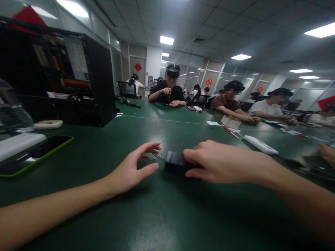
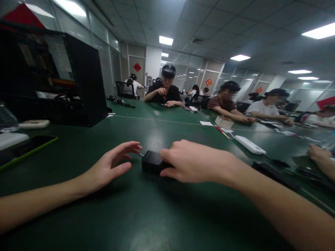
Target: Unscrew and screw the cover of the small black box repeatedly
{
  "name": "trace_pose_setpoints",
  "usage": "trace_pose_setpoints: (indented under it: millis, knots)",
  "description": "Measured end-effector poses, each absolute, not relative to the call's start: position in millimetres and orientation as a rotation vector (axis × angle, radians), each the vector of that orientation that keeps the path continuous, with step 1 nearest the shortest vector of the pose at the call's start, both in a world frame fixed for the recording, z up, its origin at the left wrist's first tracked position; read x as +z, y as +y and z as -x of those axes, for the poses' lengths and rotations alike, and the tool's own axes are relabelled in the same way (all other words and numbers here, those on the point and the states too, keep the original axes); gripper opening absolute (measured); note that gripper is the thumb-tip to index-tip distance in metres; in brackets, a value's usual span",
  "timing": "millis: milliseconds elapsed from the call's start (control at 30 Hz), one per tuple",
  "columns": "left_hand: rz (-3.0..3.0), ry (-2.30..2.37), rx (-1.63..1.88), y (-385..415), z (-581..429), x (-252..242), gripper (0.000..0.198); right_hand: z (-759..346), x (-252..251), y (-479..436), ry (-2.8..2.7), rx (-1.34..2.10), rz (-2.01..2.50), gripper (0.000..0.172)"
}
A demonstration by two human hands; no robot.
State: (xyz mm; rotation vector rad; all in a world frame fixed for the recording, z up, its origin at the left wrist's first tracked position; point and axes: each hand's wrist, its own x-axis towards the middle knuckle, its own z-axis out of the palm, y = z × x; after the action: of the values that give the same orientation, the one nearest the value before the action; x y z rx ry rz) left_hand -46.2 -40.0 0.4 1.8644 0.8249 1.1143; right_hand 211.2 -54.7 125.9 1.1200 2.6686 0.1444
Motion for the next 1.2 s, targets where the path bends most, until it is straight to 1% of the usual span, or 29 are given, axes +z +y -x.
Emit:
trace_pose_setpoints:
  millis: [67, 133, 233, 300, 400, 500, 600, 667, 733, 833, 867, 967, 1033, 1100, 1200]
  knots:
    - [-1.903, 0.813, 1.018, -41.4, 45.6, 2.3, 0.059, -193.5, 109.3, -58.9, 2.709, 0.087, -0.977, 0.033]
    - [-1.951, 0.834, 0.908, -43.4, 44.6, 6.7, 0.057, -184.0, 100.5, -56.1, 2.735, 0.014, -0.902, 0.038]
    - [-2.042, 0.896, 0.773, -45.9, 42.8, 13.4, 0.051, -181.7, 105.5, -44.5, 2.741, -0.076, -0.878, 0.043]
    - [-2.075, 0.919, 0.727, -46.2, 41.9, 15.5, 0.048, -185.0, 113.9, -34.8, 2.736, -0.05, -0.943, 0.043]
    - [-2.075, 0.923, 0.712, -45.1, 41.6, 15.5, 0.047, -190.5, 116.7, -22.1, 2.608, 0.003, -1.084, 0.035]
    - [-2.087, 0.935, 0.71, -44.7, 42.1, 15.1, 0.045, -190.9, 105.8, -16.4, 2.456, -0.075, -1.083, 0.035]
    - [-2.111, 0.96, 0.696, -46.6, 43.0, 16.0, 0.043, -186.7, 102.8, -18.3, 2.521, -0.084, -1.095, 0.024]
    - [-2.126, 0.988, 0.673, -48.5, 43.8, 16.8, 0.043, -184.4, 115.2, -21.6, 2.562, -0.071, -1.142, 0.018]
    - [-2.147, 1.003, 0.652, -50.0, 44.8, 17.1, 0.043, -183.6, 138.8, -24.5, 2.589, -0.031, -1.187, 0.016]
    - [-2.193, 0.961, 0.663, -50.5, 46.2, 17.0, 0.042, -184.9, 182.5, -27.5, 2.63, 0.027, -1.228, 0.019]
    - [-2.207, 0.933, 0.674, -50.2, 46.6, 16.9, 0.043, -185.8, 195.8, -28.5, 2.631, 0.034, -1.266, 0.022]
    - [-2.242, 0.843, 0.676, -48.2, 47.4, 16.6, 0.045, -189.3, 223.5, -32.4, 2.645, 0.066, -1.441, 0.044]
    - [-2.251, 0.81, 0.656, -46.9, 47.6, 16.6, 0.045, -191.2, 230.2, -34.6, 2.701, 0.072, -1.477, 0.054]
    - [-2.254, 0.799, 0.649, -46.2, 47.6, 16.9, 0.045, -191.1, 229.5, -34.6, 2.738, 0.044, -1.462, 0.055]
    - [-2.251, 0.789, 0.644, -46.1, 47.4, 17.7, 0.046, -185.3, 221.8, -30.1, 2.71, -0.013, -1.454, 0.048]
